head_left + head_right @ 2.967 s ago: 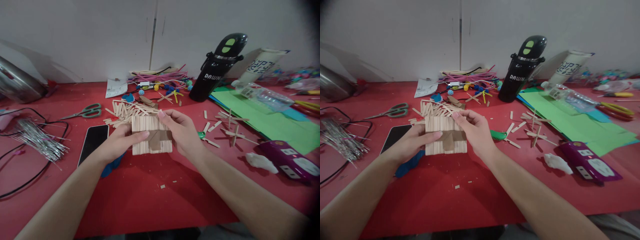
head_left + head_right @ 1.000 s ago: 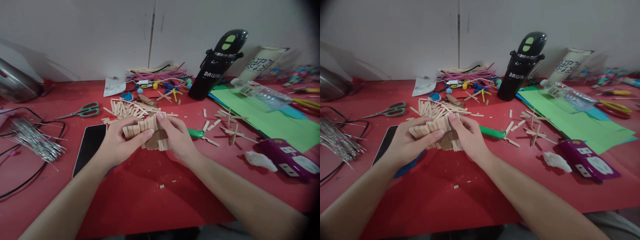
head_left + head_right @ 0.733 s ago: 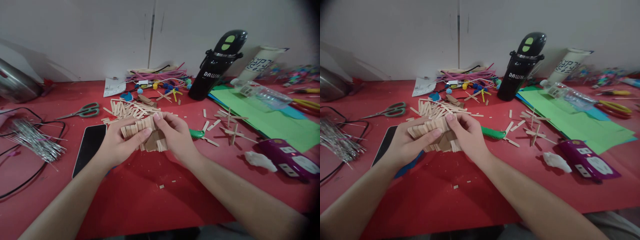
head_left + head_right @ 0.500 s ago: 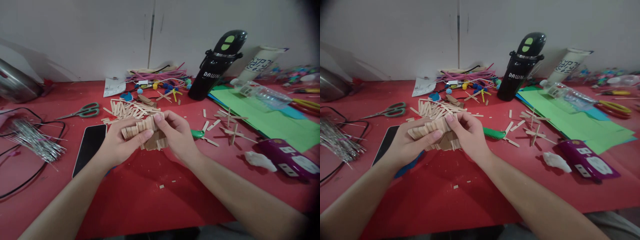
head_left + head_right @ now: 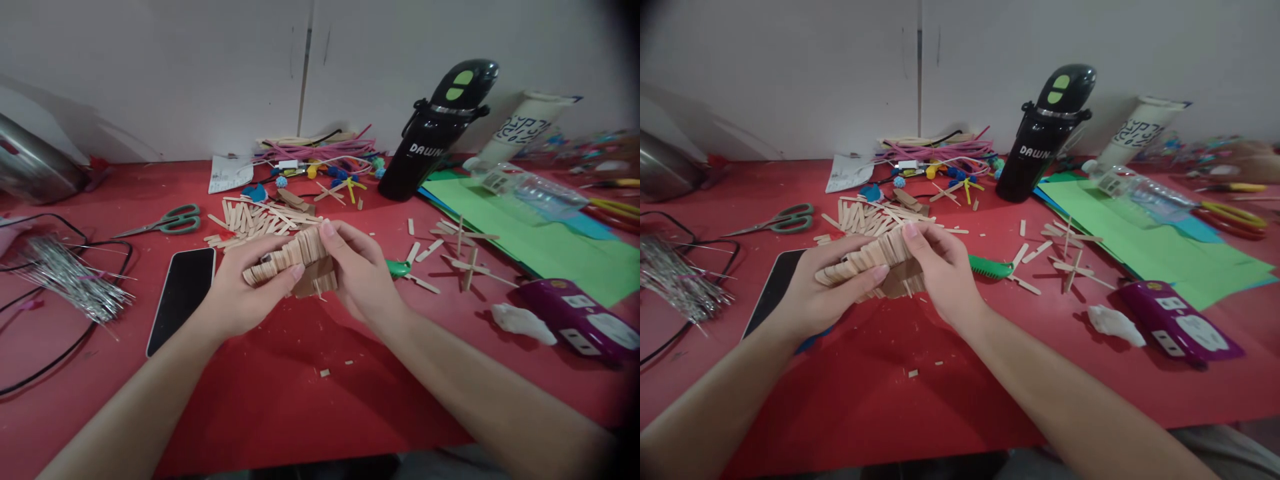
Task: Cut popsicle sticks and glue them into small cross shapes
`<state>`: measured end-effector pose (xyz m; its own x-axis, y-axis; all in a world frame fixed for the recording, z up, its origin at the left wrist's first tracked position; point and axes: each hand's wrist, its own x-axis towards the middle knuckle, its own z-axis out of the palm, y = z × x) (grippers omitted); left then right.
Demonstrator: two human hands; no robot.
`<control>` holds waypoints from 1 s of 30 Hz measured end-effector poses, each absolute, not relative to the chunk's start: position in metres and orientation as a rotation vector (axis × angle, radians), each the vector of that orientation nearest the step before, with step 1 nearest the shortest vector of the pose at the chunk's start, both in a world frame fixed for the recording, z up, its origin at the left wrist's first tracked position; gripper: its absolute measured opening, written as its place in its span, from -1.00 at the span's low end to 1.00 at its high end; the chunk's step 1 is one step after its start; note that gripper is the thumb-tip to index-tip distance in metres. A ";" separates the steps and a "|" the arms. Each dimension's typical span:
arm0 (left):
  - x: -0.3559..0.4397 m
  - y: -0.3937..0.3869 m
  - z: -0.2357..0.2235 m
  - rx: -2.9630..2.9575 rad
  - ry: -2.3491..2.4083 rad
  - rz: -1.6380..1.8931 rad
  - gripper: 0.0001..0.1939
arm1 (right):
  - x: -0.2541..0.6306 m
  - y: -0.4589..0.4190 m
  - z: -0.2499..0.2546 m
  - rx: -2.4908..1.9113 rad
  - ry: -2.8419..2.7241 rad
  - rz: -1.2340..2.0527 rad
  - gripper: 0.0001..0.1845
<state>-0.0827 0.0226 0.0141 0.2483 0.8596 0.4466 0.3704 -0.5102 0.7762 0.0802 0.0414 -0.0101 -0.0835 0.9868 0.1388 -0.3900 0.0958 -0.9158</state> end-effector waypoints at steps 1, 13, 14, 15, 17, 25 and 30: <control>-0.083 0.023 0.013 2.001 1.123 1.230 -0.83 | 0.080 0.041 -0.010 -0.778 -1.044 1.358 -0.74; -0.082 0.023 0.011 2.015 1.146 1.243 -0.87 | 0.078 0.039 -0.012 -0.855 -1.075 1.324 -0.68; -0.082 0.023 0.012 2.012 1.155 1.237 -0.88 | 0.078 0.039 -0.012 -0.853 -1.060 1.336 -0.68; -0.082 0.023 0.013 2.007 1.161 1.227 -0.89 | 0.078 0.039 -0.011 -0.848 -1.041 1.355 -0.68; -0.084 0.023 0.015 1.993 1.157 1.195 -0.87 | 0.079 0.040 -0.010 -0.828 -0.990 1.419 -0.69; -0.085 0.025 0.016 1.938 1.183 1.159 -0.79 | 0.085 0.043 -0.001 -0.762 -0.916 1.720 -0.70; -0.087 0.027 0.017 2.100 1.324 1.253 -0.80 | 0.085 0.044 -0.002 -0.817 -0.902 1.663 -0.70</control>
